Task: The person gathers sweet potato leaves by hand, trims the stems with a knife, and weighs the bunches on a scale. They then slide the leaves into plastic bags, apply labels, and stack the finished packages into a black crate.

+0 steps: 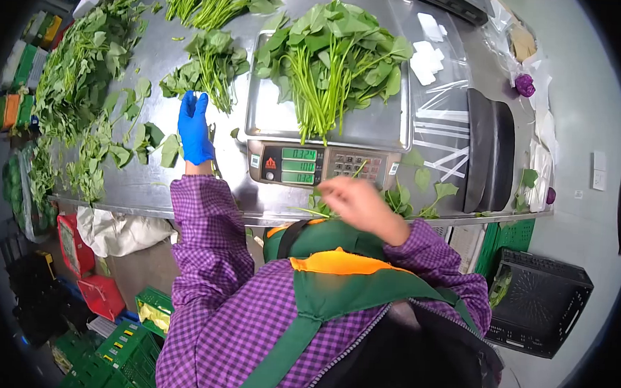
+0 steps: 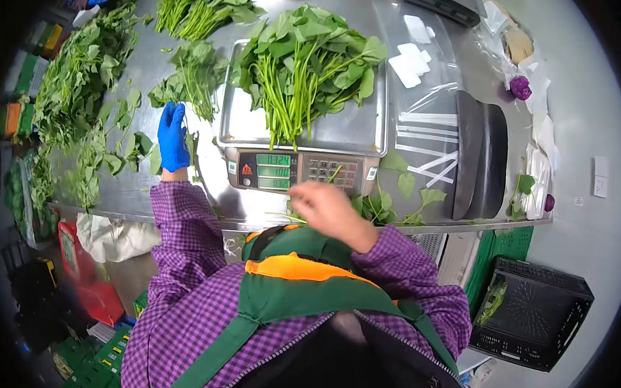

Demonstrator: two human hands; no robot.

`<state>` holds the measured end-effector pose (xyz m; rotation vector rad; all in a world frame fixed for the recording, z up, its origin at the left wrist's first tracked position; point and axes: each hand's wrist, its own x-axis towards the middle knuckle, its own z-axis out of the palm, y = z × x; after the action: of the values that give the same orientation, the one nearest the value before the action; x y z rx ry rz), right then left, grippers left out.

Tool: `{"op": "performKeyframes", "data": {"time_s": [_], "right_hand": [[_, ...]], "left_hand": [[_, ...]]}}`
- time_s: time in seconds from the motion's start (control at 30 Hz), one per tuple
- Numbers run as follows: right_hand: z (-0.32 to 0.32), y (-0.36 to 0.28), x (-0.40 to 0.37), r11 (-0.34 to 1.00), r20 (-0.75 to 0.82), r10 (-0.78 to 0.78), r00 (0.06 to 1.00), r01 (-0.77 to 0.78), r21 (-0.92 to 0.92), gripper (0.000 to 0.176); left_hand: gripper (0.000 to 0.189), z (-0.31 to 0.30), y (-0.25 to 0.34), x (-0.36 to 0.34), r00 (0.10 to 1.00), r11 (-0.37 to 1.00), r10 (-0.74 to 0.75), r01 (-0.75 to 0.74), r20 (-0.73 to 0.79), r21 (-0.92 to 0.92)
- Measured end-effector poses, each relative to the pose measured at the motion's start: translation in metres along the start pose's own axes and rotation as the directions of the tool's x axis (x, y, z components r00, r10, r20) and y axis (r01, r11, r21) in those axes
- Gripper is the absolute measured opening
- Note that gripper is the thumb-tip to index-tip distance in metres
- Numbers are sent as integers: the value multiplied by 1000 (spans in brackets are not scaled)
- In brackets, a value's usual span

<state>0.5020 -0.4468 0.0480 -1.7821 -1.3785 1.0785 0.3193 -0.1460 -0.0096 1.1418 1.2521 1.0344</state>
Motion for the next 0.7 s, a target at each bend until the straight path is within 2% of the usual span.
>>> {"op": "performKeyframes", "data": {"time_s": [0.03, 0.07, 0.1, 0.13, 0.17, 0.2, 0.23, 0.3, 0.33, 0.37, 0.4, 0.43, 0.5, 0.53, 0.57, 0.6, 0.63, 0.67, 0.7], "right_hand": [[-10, 6, 0, 990, -85, 99, 991, -89, 114, 25], [-20, 14, -1, 963, -171, 161, 972, -117, 241, 26], [-29, 20, 0, 921, -249, 232, 940, -130, 367, 28], [-39, 25, 5, 922, -248, 231, 941, -130, 366, 28], [-50, 30, 13, 853, -307, 330, 893, -142, 503, 33], [-59, 32, 23, 766, -347, 430, 833, -133, 629, 38], [-65, 31, 32, 767, -349, 426, 835, -128, 629, 38], [-80, 27, 51, 450, -155, 551, 820, -136, 882, 44], [-81, 50, 65, 304, -68, 474, 878, -91, 948, 48], [-81, 53, 75, 310, -77, 469, 880, -82, 947, 48], [-77, 48, 90, 258, -88, 462, 883, -39, 965, 60], [-72, 45, 103, 204, -100, 453, 886, 6, 979, 74], [-69, 47, 125, 62, -72, 291, 954, 56, 996, 72], [-72, 45, 129, 45, -32, 243, 969, 22, 999, 59], [-73, 47, 132, 112, -39, 232, 972, 13, 994, 53], [-76, 39, 129, 225, -93, 253, 963, 35, 974, 52], [-81, 32, 123, 336, -153, 269, 951, 56, 940, 52], [-86, 29, 116, 448, -177, 299, 938, 26, 894, 58], [-91, 32, 111, 606, -298, 278, 913, 74, 792, 56]], "left_hand": [[50, -1, 8, -16, 994, 988, -102, 105, 30, -111], [41, -1, 11, -25, 994, 982, -60, 75, 86, -176], [41, -1, 16, -30, 995, 981, -63, 76, 81, -176], [40, 0, 22, -35, 971, 983, -83, 116, 224, -140], [39, 3, 29, -40, 926, 984, -105, 150, 362, -99], [40, 8, 35, -46, 886, 993, -94, 119, 454, -27], [42, 20, 41, -46, 843, 973, -214, 228, 494, 32], [46, 42, 39, -45, 718, 957, -233, 288, 656, 25], [46, 62, 37, -47, 744, 962, -252, 262, 618, 77], [45, 84, 38, -49, 771, 963, -266, 237, 578, 128], [48, 105, 41, -45, 720, 973, -227, 138, 655, 185], [42, 122, 43, -48, 778, 938, -176, -53, 603, 342], [37, 152, 49, -69, 738, 989, -30, 118, 674, -85], [36, 159, 49, -71, 708, 973, -66, 202, 703, -112], [36, 166, 45, -72, 674, 949, -100, 284, 732, -133], [34, 174, 43, -78, 703, 944, -74, 277, 707, -177], [32, 179, 40, -86, 711, 913, -92, 339, 697, -225], [32, 182, 44, -96, 707, 887, -93, 378, 701, -264], [31, 185, 46, -107, 700, 856, -99, 422, 707, -298]]}}
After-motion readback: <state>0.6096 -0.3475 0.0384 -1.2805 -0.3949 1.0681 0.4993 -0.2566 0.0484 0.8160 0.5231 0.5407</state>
